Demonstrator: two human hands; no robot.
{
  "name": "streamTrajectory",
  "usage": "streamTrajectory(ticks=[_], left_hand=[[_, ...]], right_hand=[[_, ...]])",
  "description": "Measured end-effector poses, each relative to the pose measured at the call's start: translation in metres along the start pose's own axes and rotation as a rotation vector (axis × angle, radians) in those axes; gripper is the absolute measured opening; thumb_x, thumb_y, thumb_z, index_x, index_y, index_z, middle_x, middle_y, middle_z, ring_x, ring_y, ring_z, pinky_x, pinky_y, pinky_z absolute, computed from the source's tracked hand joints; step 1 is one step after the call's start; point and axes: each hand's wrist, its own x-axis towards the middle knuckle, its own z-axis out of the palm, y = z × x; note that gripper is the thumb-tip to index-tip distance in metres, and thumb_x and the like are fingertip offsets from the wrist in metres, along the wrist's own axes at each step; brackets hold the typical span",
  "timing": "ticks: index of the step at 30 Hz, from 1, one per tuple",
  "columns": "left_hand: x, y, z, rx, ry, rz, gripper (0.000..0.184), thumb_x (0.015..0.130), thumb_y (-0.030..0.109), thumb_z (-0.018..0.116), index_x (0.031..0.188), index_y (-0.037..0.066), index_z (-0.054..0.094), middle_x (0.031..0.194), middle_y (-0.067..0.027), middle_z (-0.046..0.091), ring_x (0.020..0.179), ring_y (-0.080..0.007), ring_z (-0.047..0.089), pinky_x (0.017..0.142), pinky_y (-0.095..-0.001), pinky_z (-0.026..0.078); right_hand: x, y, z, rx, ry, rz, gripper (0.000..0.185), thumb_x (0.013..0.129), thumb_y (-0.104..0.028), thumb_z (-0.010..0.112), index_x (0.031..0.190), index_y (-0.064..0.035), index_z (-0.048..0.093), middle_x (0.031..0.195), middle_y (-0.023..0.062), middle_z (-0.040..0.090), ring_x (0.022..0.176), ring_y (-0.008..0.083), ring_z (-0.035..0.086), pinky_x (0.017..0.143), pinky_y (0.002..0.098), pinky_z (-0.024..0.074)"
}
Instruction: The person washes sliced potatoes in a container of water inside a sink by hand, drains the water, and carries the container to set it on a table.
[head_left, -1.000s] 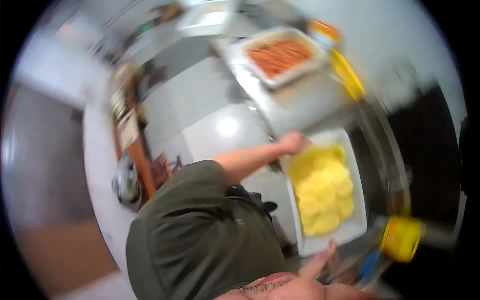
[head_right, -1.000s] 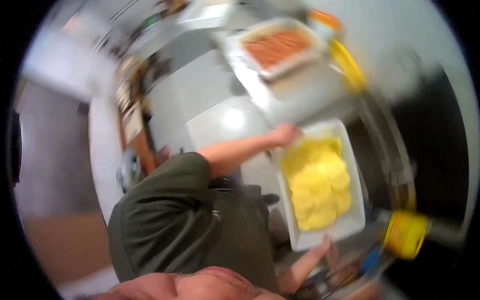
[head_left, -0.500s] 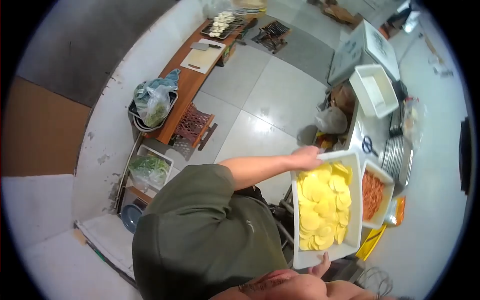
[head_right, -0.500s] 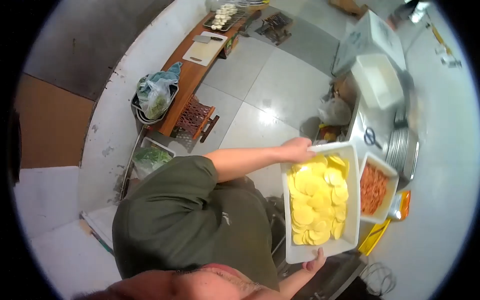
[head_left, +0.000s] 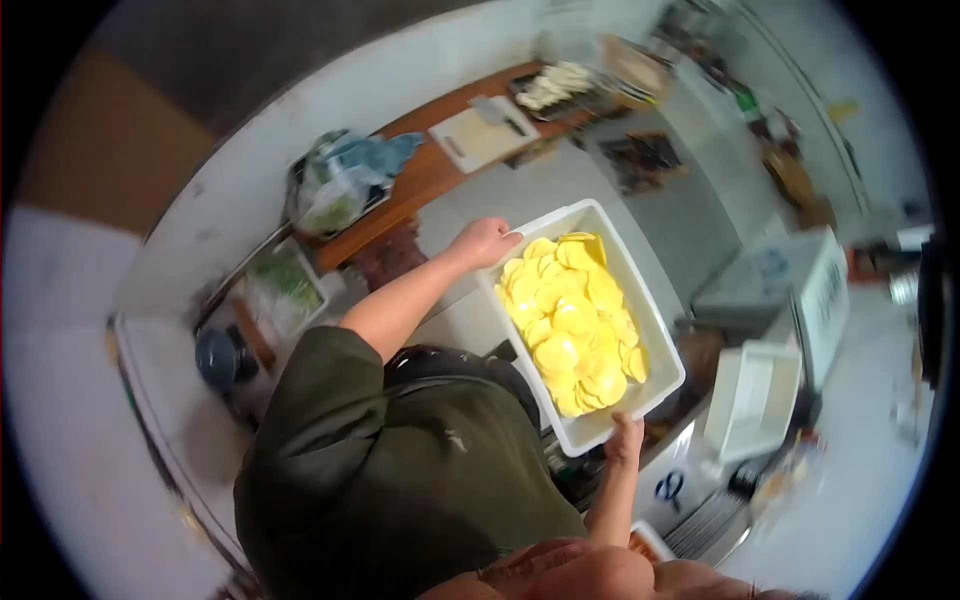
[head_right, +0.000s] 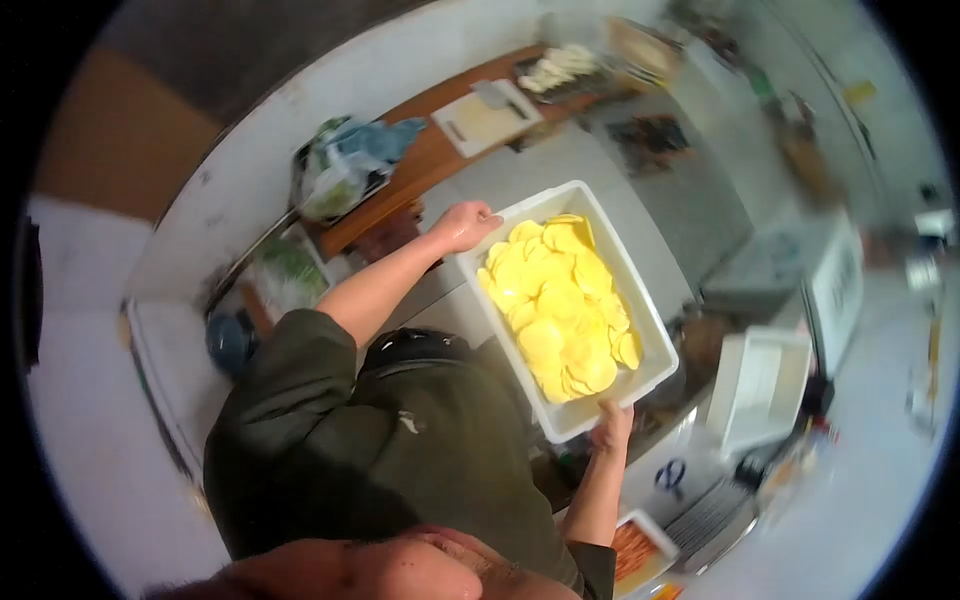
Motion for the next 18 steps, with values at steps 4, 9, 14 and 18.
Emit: streamTrajectory(ticks=[4, 9, 14, 18], left_hand=[[0.006, -0.103, -0.036, 0.066, 0.592, -0.136, 0.04, 0.085, 0.04, 0.063, 0.1, 0.002, 0.065, 0.098, -0.0167, 0.068, 0.095, -0.0337, 0.063, 0.084, -0.0405, 0.049], [-0.176, -0.238, -0.006, 0.119, 0.282, -0.899, 0.042, 0.088, 0.039, 0.055, 0.101, 0.001, 0.065, 0.114, -0.0221, 0.061, 0.108, -0.0388, 0.057, 0.091, -0.0452, 0.047], [-0.286, -0.255, 0.095, 0.02, -0.151, -1.151, 0.034, 0.083, 0.031, 0.056, 0.102, 0.005, 0.069, 0.112, -0.0208, 0.064, 0.107, -0.0371, 0.061, 0.09, -0.0469, 0.05], [-0.307, -0.247, 0.157, 0.23, -0.008, -0.827, 0.022, 0.086, 0.024, 0.054, 0.094, 0.008, 0.067, 0.093, -0.0179, 0.065, 0.095, -0.0344, 0.062, 0.081, -0.0478, 0.051]], right_hand=[[0.15, -0.039, 0.057, -0.127, -0.246, 0.113, 0.055, 0.072, -0.003, 0.053, 0.127, 0.0061, 0.046, 0.118, 0.0148, 0.056, 0.107, 0.0309, 0.055, 0.092, 0.0424, 0.0448], [0.249, -0.037, 0.114, -0.009, -0.37, 0.472, 0.05, 0.077, -0.003, 0.06, 0.126, 0.0017, 0.05, 0.12, 0.0122, 0.058, 0.107, 0.0281, 0.057, 0.091, 0.0457, 0.0469], [0.334, -0.08, 0.228, -0.131, -0.344, 0.545, 0.055, 0.08, -0.003, 0.055, 0.134, -0.0048, 0.045, 0.13, 0.0141, 0.052, 0.114, 0.0354, 0.054, 0.094, 0.0579, 0.0446], [0.416, -0.067, 0.29, -0.178, -0.454, 0.564, 0.06, 0.081, -0.004, 0.051, 0.139, -0.0047, 0.038, 0.134, 0.0155, 0.048, 0.122, 0.0374, 0.049, 0.097, 0.0591, 0.0424]])
